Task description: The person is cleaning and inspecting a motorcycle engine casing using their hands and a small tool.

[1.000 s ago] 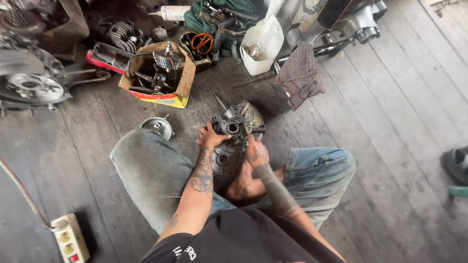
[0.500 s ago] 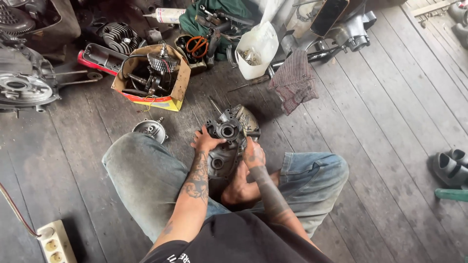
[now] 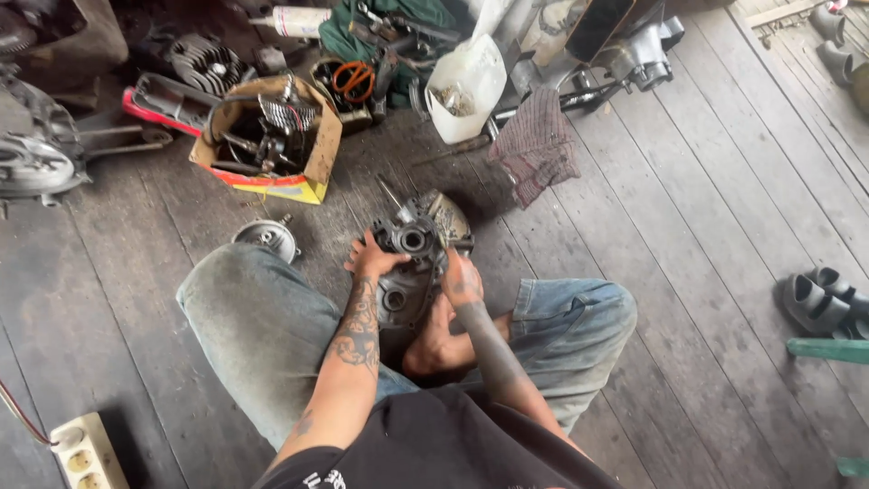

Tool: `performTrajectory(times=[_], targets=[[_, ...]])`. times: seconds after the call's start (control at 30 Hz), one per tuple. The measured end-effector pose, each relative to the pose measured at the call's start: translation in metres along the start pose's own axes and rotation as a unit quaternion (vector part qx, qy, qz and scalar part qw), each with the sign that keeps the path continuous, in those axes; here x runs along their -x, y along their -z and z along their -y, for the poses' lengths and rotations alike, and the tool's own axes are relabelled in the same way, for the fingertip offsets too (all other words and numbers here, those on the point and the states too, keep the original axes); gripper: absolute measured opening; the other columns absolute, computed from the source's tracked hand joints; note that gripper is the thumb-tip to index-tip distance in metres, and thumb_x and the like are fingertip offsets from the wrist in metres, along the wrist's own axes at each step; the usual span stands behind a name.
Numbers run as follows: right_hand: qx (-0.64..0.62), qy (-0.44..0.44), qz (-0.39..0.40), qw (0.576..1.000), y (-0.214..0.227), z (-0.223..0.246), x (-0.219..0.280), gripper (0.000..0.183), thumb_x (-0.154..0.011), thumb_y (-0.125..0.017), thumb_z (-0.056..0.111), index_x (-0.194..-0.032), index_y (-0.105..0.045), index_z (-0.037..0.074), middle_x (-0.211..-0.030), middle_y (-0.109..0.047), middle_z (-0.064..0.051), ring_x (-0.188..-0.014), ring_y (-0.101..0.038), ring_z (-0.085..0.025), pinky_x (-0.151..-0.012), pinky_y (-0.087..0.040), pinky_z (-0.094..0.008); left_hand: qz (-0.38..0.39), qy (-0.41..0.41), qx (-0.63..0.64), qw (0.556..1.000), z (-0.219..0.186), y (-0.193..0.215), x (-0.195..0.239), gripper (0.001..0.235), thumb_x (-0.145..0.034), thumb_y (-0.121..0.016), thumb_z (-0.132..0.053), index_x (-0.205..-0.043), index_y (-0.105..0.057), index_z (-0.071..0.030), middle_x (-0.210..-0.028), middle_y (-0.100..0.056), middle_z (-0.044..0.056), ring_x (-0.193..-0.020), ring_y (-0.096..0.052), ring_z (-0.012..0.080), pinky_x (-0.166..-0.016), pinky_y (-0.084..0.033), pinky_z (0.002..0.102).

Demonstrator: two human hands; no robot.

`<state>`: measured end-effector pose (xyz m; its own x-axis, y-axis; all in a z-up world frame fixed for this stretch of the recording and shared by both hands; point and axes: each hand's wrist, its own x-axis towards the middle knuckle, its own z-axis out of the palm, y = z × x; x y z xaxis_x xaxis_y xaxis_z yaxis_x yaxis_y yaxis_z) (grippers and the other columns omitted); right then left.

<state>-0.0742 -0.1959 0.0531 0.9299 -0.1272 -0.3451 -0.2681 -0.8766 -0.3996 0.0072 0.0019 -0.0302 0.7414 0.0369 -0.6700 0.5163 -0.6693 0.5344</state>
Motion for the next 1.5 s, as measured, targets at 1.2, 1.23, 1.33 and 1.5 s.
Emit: performTrajectory(times=[1.2, 1.23, 1.33, 1.5], targets=[[-0.02, -0.012, -0.009, 1.0, -0.015, -0.013, -0.034, 0.049, -0.091, -0.063, 0.005, -0.139, -0.055, 0.011, -0.106, -0.072, -0.026, -0.101, -0.073, -0.046, -0.082, -0.061, -0.06, 0.008, -0.012, 0.02, 1.0, -0.015, 0.018, 0.035, 0.129, -0.073, -0.084, -0.068, -0.165, -0.01, -0.016, -0.162, -0.019, 0.027, -0.149, -0.024, 0.0485, -0.118, -0.02, 0.067], [-0.02, -0.01, -0.01, 1.0, -0.017, -0.014, -0.023, 0.049, -0.091, -0.063, 0.005, -0.139, -0.055, 0.011, -0.106, -0.072, -0.026, -0.101, -0.073, -0.046, -0.082, -0.061, -0.06, 0.006, -0.012, 0.021, 1.0, -0.016, 0.021, 0.033, 0.129, -0.073, -0.084, -0.068, -0.165, -0.01, -0.016, -0.162, -0.019, 0.027, -0.149, -0.024, 0.0485, -0.118, -0.02, 0.067], [-0.02, -0.029, 0.005, 0.999, -0.021, -0.023, -0.001, 0.05, -0.091, -0.058, 0.009, -0.14, -0.056, 0.013, -0.114, -0.071, -0.028, -0.105, -0.072, -0.049, -0.088, -0.06, -0.062, 0.011, -0.002, 0.017, 1.0, -0.014, 0.017, 0.031, 0.129, -0.071, -0.087, -0.067, -0.164, -0.011, -0.017, -0.161, -0.022, 0.026, -0.148, -0.027, 0.0469, -0.117, -0.023, 0.064], [-0.025, -0.001, -0.053, 0.998, -0.043, -0.028, -0.078, 0.042, -0.093, -0.064, 0.009, -0.134, -0.059, 0.008, -0.107, -0.073, -0.029, -0.104, -0.072, -0.049, -0.088, -0.06, -0.061, -0.005, -0.01, 0.02, 1.0, -0.014, 0.016, 0.032, 0.132, -0.069, -0.088, -0.067, -0.164, -0.011, -0.018, -0.16, -0.022, 0.025, -0.147, -0.03, 0.0468, -0.115, -0.027, 0.064]])
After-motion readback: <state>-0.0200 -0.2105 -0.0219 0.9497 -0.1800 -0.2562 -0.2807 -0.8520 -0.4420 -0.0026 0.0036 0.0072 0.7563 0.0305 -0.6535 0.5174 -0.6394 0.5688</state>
